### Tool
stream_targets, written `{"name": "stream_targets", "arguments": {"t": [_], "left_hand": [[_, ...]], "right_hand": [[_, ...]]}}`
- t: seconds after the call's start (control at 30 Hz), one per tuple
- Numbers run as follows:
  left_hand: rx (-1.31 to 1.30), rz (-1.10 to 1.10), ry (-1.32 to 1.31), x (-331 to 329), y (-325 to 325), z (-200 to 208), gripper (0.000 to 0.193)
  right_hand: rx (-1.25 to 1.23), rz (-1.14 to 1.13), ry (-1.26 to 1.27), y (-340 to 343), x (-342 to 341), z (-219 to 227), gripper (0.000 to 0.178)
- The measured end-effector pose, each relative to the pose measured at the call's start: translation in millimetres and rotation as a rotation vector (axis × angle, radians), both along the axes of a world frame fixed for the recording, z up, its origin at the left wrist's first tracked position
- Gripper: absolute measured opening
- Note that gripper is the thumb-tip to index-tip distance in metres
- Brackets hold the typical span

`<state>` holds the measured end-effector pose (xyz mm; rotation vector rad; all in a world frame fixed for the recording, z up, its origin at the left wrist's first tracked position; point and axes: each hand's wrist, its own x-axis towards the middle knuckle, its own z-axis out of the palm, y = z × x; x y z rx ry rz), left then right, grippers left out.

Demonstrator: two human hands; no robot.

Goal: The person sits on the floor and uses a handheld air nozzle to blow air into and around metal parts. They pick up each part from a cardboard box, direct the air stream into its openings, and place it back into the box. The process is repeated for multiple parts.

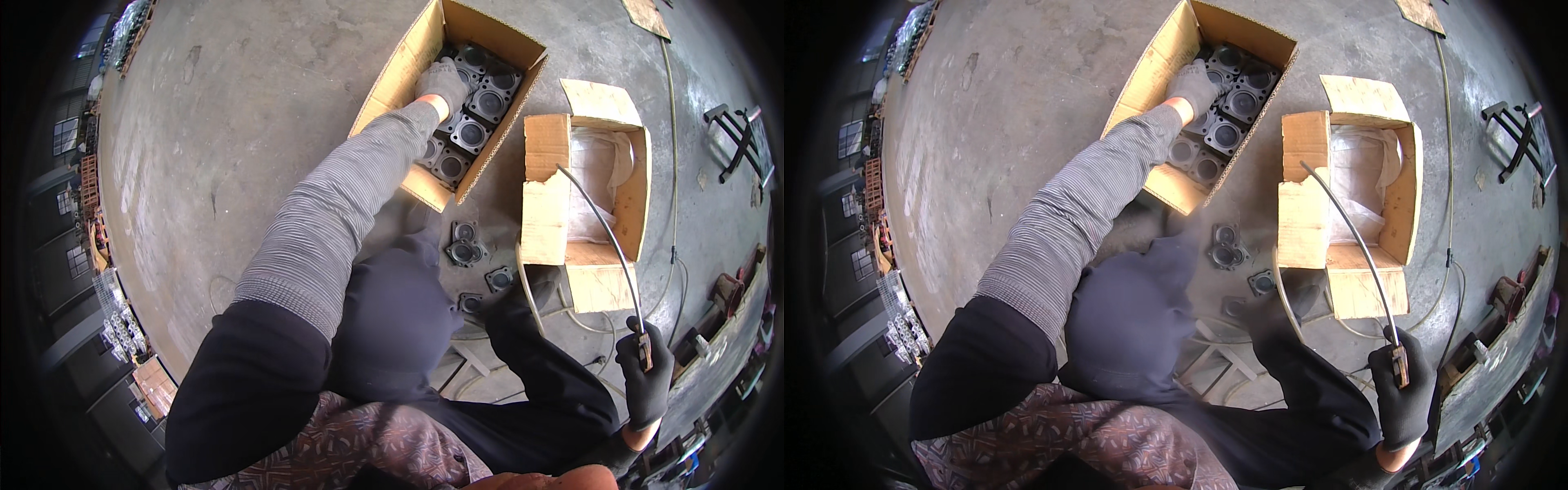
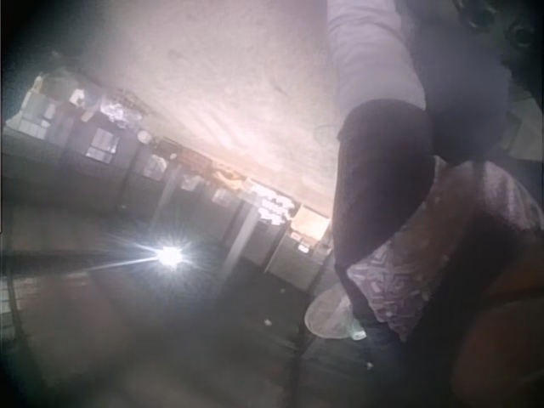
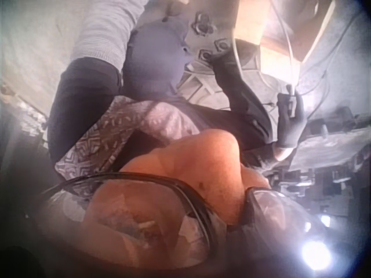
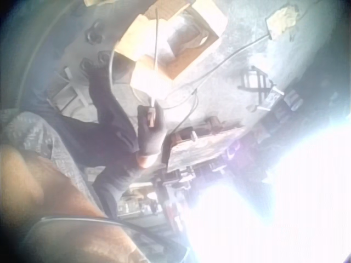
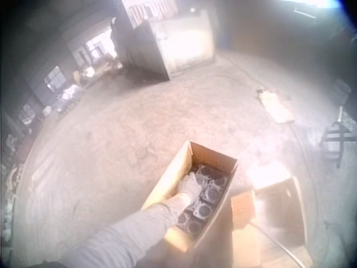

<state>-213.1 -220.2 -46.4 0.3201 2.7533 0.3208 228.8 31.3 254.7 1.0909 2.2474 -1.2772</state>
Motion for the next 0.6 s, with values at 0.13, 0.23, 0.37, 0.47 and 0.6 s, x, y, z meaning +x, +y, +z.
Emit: {"name": "stream_targets", "arguments": {"t": [0.13, 0.23, 0.37, 0.47, 0.6], "left_hand": [[-0.012, -0.044, 0.015, 13, 1, 11, 0.073], [0.008, -0.050, 0.089, 25, 4, 26, 0.071], [0.136, -0.499, 0.323, 27, 5, 41, 0.063], [-0.064, -0.885, 0.255, 21, 7, 40, 0.066], [0.047, -0.903, 0.244, 15, 7, 30, 0.061]], "right_hand": [[0.017, 0.006, -0.003, 0, 0, 0, 0.029], [0.026, -0.003, -0.004, 0, 2, 1, 0.030], [0.044, -0.001, -0.003, 1, 3, 0, 0.031], [0.061, 0.021, -0.010, 1, 4, 0, 0.031], [0.041, 0.017, 0.001, 1, 3, 1, 0.032]]}}
